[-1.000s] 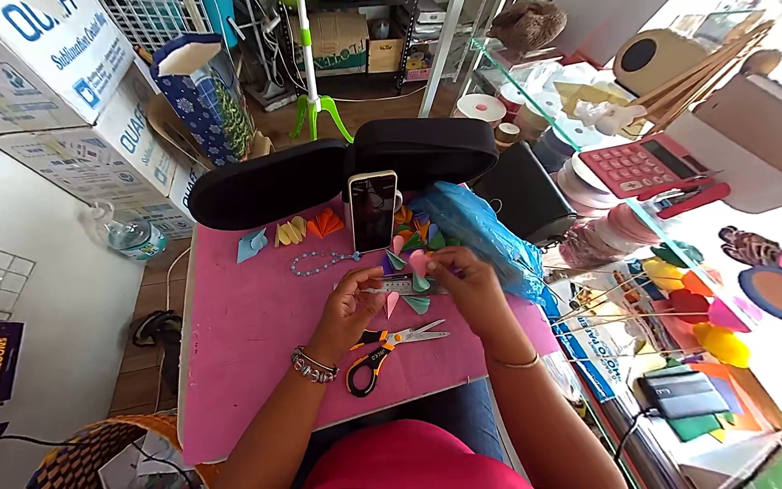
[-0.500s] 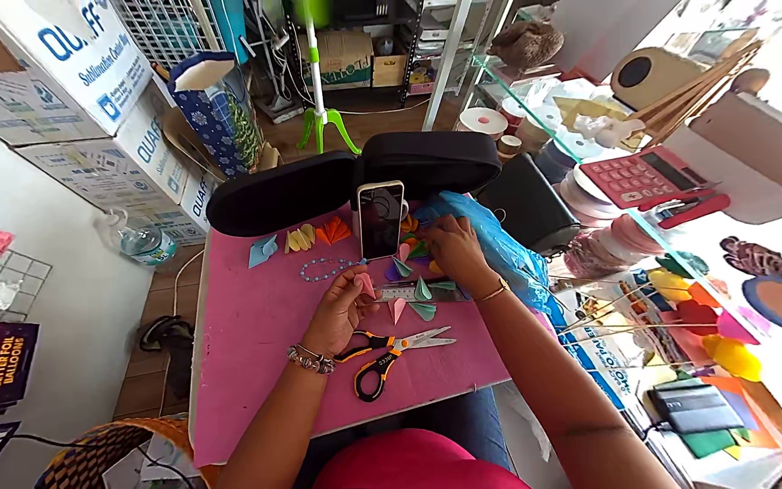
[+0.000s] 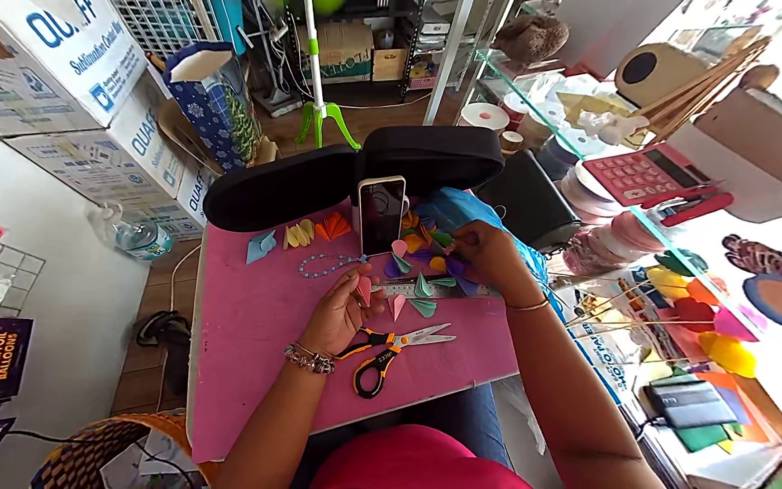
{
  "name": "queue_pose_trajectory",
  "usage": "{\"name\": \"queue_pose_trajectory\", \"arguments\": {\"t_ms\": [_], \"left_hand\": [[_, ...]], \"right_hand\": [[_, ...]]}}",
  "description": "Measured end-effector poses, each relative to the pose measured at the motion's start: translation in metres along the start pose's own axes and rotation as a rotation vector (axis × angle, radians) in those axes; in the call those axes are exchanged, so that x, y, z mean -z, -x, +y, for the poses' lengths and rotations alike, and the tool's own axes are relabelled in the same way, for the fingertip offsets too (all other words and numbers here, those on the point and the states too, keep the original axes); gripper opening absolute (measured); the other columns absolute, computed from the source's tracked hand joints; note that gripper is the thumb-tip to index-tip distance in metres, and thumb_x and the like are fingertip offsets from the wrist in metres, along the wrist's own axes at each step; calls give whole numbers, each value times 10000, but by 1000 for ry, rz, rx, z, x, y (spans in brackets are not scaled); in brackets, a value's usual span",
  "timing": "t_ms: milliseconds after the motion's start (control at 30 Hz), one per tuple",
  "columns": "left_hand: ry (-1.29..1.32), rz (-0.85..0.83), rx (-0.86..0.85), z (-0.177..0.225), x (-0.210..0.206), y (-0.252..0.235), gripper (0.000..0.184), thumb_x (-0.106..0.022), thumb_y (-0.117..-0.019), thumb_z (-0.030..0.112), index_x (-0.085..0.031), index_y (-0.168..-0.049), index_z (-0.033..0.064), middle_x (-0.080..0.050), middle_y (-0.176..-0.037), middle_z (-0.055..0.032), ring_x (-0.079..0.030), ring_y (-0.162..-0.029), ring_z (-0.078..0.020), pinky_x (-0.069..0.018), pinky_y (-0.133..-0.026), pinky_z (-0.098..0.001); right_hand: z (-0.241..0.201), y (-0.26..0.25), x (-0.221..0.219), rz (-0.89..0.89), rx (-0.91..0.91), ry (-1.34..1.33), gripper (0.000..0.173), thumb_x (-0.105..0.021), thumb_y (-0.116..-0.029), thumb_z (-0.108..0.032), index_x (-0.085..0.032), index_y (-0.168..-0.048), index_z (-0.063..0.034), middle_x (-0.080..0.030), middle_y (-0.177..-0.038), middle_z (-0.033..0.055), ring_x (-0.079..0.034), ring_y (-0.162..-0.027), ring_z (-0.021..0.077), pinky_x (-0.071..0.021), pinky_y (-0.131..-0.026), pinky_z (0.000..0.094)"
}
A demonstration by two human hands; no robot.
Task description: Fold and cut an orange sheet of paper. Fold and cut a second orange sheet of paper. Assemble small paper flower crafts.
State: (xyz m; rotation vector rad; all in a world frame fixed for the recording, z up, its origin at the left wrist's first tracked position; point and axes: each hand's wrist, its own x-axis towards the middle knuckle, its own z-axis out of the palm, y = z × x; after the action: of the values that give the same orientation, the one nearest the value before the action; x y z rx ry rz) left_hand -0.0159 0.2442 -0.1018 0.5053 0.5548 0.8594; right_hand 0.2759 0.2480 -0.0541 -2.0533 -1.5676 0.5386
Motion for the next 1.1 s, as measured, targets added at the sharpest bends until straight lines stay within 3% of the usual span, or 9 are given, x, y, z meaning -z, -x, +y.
{"name": "queue_pose_trajectory", "arguments": {"t_ms": [67,167,300,400,533,633,833,967,1100], "left_hand": [[-14,-7,7,0,0,0,360,-271,-1126,182,-531,-1343,60,-683,-1104,-115,-728,-929,-227,-624,-770,-336],[-30,1,22,-1,0,-1,367,-264,-1127,189,-525,-1353,64,-680,-1119,-113,-727,-932,-227,-623,-775,-337],[-17,4,36,-3,0,-2,374,-262,-1128,189,-524,-1360,57,-683,-1122,-114,-728,-949,-232,-624,-803,-352],[2,-9,52,-4,1,-2,404,-239,-1132,215,-534,-1352,47,-682,-1152,-130,-721,-993,-250,-614,-851,-376],[-35,-50,119,-5,-1,-2,495,-166,-1131,327,-508,-1370,62,-679,-1183,-137,-722,-1009,-271,-619,-837,-396],[-30,-65,163,-5,-1,-2,528,-147,-1124,376,-494,-1380,70,-686,-1161,-151,-727,-1001,-282,-624,-821,-395],[-18,15,162,-2,-1,-3,440,-234,-1134,304,-523,-1339,43,-689,-1086,-129,-727,-912,-227,-621,-799,-345],[-24,17,156,-1,-2,-2,428,-243,-1134,291,-506,-1365,45,-684,-1123,-132,-728,-934,-226,-620,-806,-339],[-18,22,152,0,0,-3,420,-249,-1134,284,-498,-1376,48,-684,-1123,-133,-730,-926,-226,-621,-800,-336]], "right_hand": [[1,3,5,37,16,63,163,-654,-1005,-116,-719,-1109,-9,-728,-1013,193,-688,-990,384,-506,-907,625],[4,9,10,84,105,159,200,-584,-1005,-20,-766,-1087,-30,-699,-1158,221,-618,-1148,445,-444,-1003,647],[-4,18,11,242,138,133,214,-564,-1003,3,-762,-1081,-15,-684,-1185,227,-607,-1155,447,-455,-982,636],[-20,28,4,285,188,-53,205,-579,-1006,-25,-699,-1164,28,-683,-1134,213,-682,-1023,336,-556,-904,527],[-48,47,-28,15,291,-379,165,-648,-964,-50,-684,-1104,32,-711,-1015,128,-701,-879,166,-599,-810,357],[-59,46,-51,-91,332,-421,173,-635,-996,-124,-710,-1095,-4,-739,-1004,80,-708,-882,95,-589,-826,278],[-47,0,-66,68,112,-106,277,-635,-1016,-177,-668,-1234,-9,-677,-1179,193,-657,-1059,359,-510,-945,570],[-45,-8,-77,-24,68,-27,309,-687,-987,-230,-656,-1192,0,-672,-1128,212,-636,-1086,400,-496,-950,595],[-43,-4,-71,-60,45,-92,223,-672,-983,-114,-651,-1174,-1,-713,-1053,171,-688,-1011,329,-530,-926,547]]}}
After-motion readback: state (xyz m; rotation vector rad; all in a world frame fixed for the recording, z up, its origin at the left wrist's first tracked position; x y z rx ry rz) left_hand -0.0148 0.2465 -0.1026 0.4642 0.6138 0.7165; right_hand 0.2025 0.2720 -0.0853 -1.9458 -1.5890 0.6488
